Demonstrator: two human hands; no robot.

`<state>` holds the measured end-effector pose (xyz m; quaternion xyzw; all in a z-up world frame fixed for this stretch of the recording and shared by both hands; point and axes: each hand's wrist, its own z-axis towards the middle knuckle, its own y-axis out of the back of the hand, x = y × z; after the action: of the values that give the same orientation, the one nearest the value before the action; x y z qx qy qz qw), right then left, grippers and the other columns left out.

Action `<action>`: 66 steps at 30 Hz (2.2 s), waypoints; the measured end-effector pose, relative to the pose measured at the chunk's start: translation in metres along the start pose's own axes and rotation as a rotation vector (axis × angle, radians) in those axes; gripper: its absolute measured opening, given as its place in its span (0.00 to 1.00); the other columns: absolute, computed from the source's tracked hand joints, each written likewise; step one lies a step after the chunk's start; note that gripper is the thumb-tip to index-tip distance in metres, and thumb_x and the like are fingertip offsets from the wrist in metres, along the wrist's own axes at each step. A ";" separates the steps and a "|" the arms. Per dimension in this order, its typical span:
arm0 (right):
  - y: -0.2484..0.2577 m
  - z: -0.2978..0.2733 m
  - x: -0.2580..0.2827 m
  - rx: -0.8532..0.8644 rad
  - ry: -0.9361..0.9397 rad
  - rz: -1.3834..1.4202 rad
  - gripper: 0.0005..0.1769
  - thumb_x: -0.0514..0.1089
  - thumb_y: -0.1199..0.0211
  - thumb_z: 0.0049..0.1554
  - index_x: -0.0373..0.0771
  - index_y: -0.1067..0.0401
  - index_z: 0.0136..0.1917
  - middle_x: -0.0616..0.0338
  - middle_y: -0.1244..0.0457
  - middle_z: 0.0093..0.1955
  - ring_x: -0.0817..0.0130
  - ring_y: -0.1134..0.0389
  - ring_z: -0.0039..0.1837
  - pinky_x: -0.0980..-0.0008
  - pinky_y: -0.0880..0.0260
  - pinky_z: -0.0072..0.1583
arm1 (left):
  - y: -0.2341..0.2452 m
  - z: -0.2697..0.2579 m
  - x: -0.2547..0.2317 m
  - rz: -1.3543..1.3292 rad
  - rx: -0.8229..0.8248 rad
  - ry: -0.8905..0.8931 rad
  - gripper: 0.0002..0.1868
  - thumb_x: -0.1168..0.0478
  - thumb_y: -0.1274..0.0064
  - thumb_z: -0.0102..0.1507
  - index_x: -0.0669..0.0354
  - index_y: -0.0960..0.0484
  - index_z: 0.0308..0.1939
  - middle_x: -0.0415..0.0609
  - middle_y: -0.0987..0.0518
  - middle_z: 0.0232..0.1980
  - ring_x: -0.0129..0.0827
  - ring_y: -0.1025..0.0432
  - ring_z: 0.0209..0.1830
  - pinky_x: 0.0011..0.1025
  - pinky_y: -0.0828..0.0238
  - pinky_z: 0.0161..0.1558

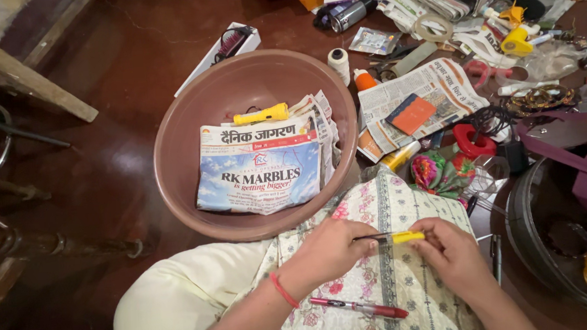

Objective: The person sits on the floor and repeatedly disassembles and reassembles several pens, removing caps and inner components, then putting them back together. The person handles multiple pens one at a time over a basin containing newspapers.

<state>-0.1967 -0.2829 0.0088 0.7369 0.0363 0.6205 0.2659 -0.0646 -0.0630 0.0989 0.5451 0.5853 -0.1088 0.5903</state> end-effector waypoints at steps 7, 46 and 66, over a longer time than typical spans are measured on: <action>-0.007 0.015 0.016 0.034 0.106 0.736 0.26 0.54 0.51 0.66 0.32 0.34 0.67 0.70 0.47 0.38 0.79 0.49 0.39 0.79 0.49 0.41 | -0.026 0.012 0.036 -0.871 0.159 0.097 0.16 0.58 0.56 0.74 0.65 0.17 0.50 0.42 0.20 0.34 0.21 0.34 0.24 0.23 0.37 0.29; -0.035 0.031 0.036 -0.110 -0.079 0.784 0.16 0.54 0.46 0.65 0.40 0.30 0.52 0.70 0.43 0.37 0.80 0.44 0.38 0.78 0.42 0.40 | -0.029 0.009 0.032 -0.796 0.014 0.069 0.16 0.57 0.59 0.74 0.62 0.17 0.49 0.38 0.28 0.28 0.19 0.37 0.22 0.20 0.40 0.24; -0.019 -0.001 0.046 0.007 0.018 1.141 0.20 0.57 0.47 0.66 0.38 0.32 0.48 0.65 0.42 0.38 0.80 0.45 0.37 0.78 0.43 0.39 | -0.043 -0.001 -0.004 -1.297 0.382 0.394 0.14 0.53 0.59 0.73 0.59 0.25 0.53 0.40 0.34 0.30 0.20 0.46 0.19 0.21 0.50 0.24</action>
<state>-0.1822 -0.2486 0.0413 0.6353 -0.3631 0.6720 -0.1139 -0.0990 -0.0808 0.0804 0.1901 0.8589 -0.4388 0.1831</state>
